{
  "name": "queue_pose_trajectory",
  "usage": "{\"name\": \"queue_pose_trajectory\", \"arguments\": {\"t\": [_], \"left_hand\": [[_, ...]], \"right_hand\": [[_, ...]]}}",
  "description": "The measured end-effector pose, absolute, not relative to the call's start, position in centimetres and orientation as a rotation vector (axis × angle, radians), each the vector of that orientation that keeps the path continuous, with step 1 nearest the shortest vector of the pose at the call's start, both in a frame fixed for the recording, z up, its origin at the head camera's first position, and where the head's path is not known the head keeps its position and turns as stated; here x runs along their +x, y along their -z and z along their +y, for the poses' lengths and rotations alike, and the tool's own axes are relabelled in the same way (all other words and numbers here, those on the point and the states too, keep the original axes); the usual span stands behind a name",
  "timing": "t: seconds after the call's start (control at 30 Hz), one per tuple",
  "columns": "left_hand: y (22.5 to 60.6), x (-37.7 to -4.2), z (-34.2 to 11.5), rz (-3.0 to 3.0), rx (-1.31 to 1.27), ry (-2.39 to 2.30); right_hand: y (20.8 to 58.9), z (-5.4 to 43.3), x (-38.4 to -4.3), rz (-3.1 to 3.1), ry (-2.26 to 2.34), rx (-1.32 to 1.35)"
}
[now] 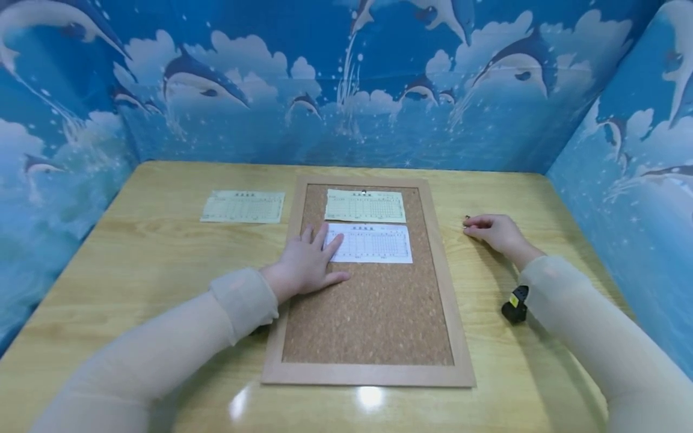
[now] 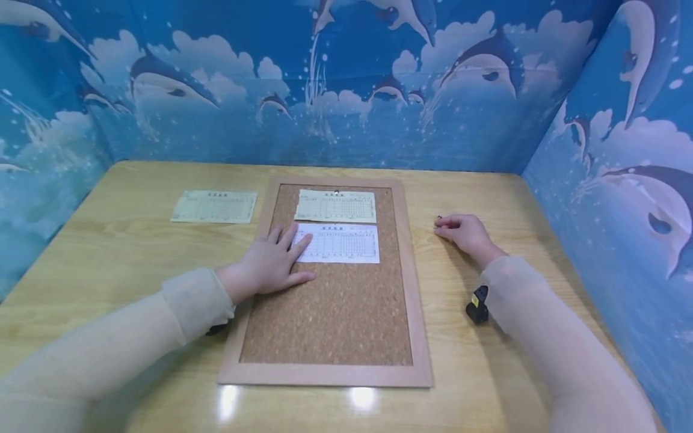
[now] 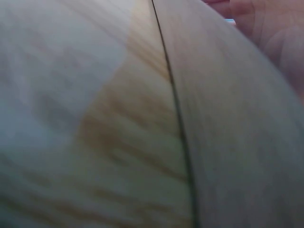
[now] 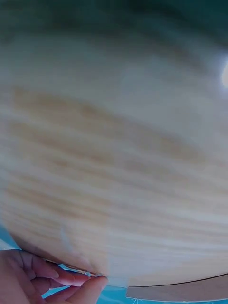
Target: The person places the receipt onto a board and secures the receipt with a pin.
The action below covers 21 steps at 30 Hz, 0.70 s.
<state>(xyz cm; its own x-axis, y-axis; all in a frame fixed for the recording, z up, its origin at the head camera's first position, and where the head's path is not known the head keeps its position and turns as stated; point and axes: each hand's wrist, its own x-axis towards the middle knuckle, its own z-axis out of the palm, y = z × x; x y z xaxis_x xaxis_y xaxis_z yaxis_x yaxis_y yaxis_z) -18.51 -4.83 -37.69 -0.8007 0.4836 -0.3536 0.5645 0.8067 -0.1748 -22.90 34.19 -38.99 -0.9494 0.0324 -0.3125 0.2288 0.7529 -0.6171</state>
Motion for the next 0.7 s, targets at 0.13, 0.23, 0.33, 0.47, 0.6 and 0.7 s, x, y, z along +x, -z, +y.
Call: {"name": "queue_pose_trajectory", "arguments": {"t": [0.13,0.23,0.33,0.47,0.6,0.7], "left_hand": [[37.8,-18.3,-4.89,2.707,0.798,0.385],[37.8,-18.32,-4.86,2.721,0.804,0.386],[37.86,-18.39,-4.83,2.726,0.808,0.393],[37.91,-18.45,-4.84,2.722,0.805,0.393],[37.96,-18.47,-4.86,2.718,0.802,0.39],[37.92,-18.46,-4.85,2.716,0.8,0.391]], "right_hand": [[39.1,34.1,-22.8,2.674,0.992,0.201],[39.13,34.13,-22.78,2.683,0.989,0.201],[39.2,34.15,-22.77,2.69,0.986,0.207],[39.25,34.13,-22.79,2.695,0.981,0.218],[39.22,34.08,-22.81,2.707,0.967,0.213],[39.13,34.02,-22.76,2.707,0.967,0.224]]}}
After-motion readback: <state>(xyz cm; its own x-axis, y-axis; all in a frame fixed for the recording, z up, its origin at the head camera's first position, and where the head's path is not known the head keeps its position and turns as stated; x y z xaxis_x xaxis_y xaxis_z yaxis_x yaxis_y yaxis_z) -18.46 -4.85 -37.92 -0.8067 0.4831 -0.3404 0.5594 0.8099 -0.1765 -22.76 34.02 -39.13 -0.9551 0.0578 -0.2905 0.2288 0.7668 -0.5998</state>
